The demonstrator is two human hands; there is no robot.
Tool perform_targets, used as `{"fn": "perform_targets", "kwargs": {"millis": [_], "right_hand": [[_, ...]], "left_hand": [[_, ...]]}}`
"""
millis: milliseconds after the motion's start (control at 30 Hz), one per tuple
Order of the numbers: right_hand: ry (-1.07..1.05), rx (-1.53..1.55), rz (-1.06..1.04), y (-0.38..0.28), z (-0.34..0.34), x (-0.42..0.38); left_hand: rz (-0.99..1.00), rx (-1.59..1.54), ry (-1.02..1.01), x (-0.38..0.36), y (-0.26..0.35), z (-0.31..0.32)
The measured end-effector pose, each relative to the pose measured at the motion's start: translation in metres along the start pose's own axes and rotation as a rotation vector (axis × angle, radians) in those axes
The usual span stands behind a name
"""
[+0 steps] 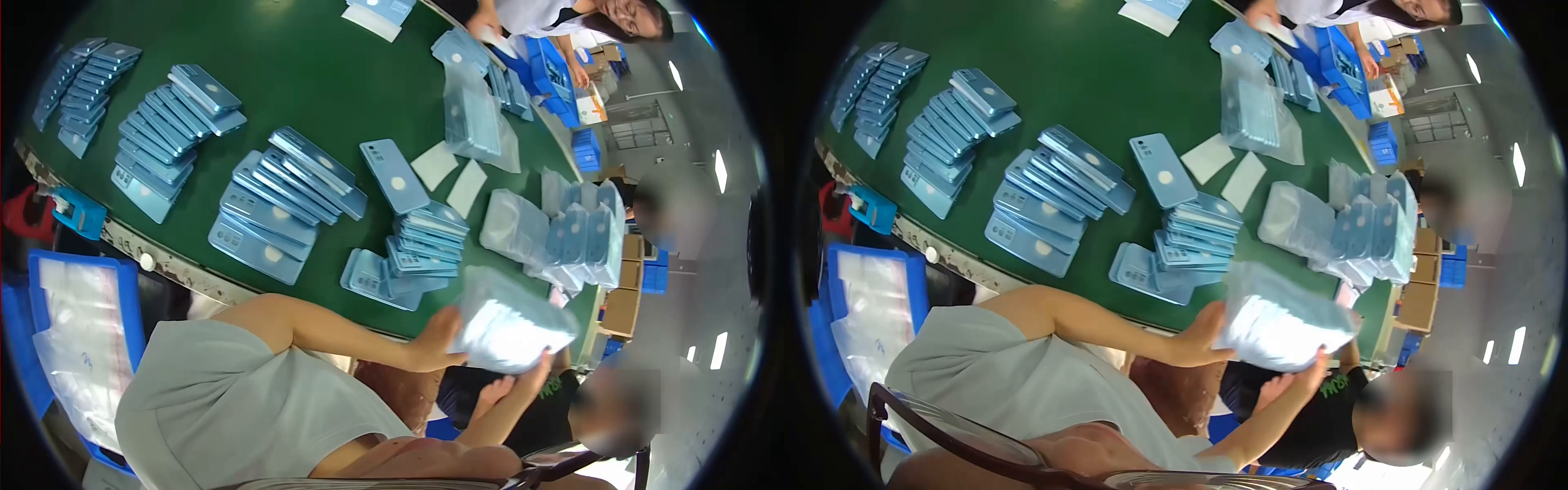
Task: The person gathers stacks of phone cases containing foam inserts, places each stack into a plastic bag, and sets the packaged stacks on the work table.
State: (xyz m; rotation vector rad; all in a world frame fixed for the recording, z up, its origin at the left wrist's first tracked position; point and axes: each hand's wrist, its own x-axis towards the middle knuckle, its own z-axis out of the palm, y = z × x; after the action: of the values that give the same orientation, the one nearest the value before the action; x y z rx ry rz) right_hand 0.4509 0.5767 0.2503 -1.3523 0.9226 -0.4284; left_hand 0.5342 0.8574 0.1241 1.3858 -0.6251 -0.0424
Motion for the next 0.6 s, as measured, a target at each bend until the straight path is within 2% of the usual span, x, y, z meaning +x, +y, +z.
{"fn": "perform_targets", "kwargs": {"millis": [33,100,133,167,200,233,267,300,333,367,400,433,467,500,533,600], "right_hand": [[-0.027,0.073,-0.084,-0.018,0.014,0.001],[-0.164,0.166,-0.222,-0.056,0.072,0.023],[-0.243,0.201,-0.261,-0.071,0.116,0.034],[-0.272,0.173,-0.298,-0.089,0.191,0.036],[-0.318,0.152,-0.298,-0.101,0.279,0.020],[-0.369,0.098,-0.324,-0.104,0.348,0.024],[-0.533,0.083,-0.183,-0.107,0.417,0.018],[-0.664,0.033,-0.340,-0.090,0.469,0.041],[-0.829,0.040,-0.334,-0.056,0.527,0.098],[-0.840,-0.182,-0.327,-0.042,0.565,0.083],[-0.843,-0.405,-0.315,-0.025,0.609,0.062],[-1.340,-0.412,-0.162,0.029,0.675,0.119],[-0.940,-0.887,-0.544,0.014,0.653,0.059],[-0.970,-1.032,-0.915,0.023,0.651,0.052],[-1.054,-1.136,-1.074,0.016,0.629,0.037],[-0.932,-1.478,-1.198,0.005,0.559,0.000]], "left_hand": [[0.127,-0.047,0.106,0.026,0.020,-0.031],[0.204,-0.031,0.090,0.081,0.043,-0.105],[0.270,0.020,0.110,0.108,0.049,-0.143],[0.340,0.118,0.217,0.129,0.051,-0.181],[0.280,0.350,0.230,0.142,0.055,-0.227],[0.230,0.469,0.334,0.158,0.073,-0.271],[0.282,0.657,0.412,0.173,0.070,-0.314],[0.192,0.716,0.498,0.184,0.073,-0.350],[0.192,0.883,0.554,0.192,0.067,-0.390],[0.117,0.924,0.537,0.198,0.066,-0.425],[0.000,1.095,0.585,0.200,0.028,-0.473],[-0.096,1.225,0.566,0.195,0.010,-0.507],[-0.329,1.400,0.404,0.188,-0.023,-0.555],[-0.223,1.515,0.338,0.168,-0.045,-0.587],[-0.116,1.615,0.281,0.152,-0.058,-0.596],[-0.002,1.472,0.287,0.134,-0.006,-0.555]]}}
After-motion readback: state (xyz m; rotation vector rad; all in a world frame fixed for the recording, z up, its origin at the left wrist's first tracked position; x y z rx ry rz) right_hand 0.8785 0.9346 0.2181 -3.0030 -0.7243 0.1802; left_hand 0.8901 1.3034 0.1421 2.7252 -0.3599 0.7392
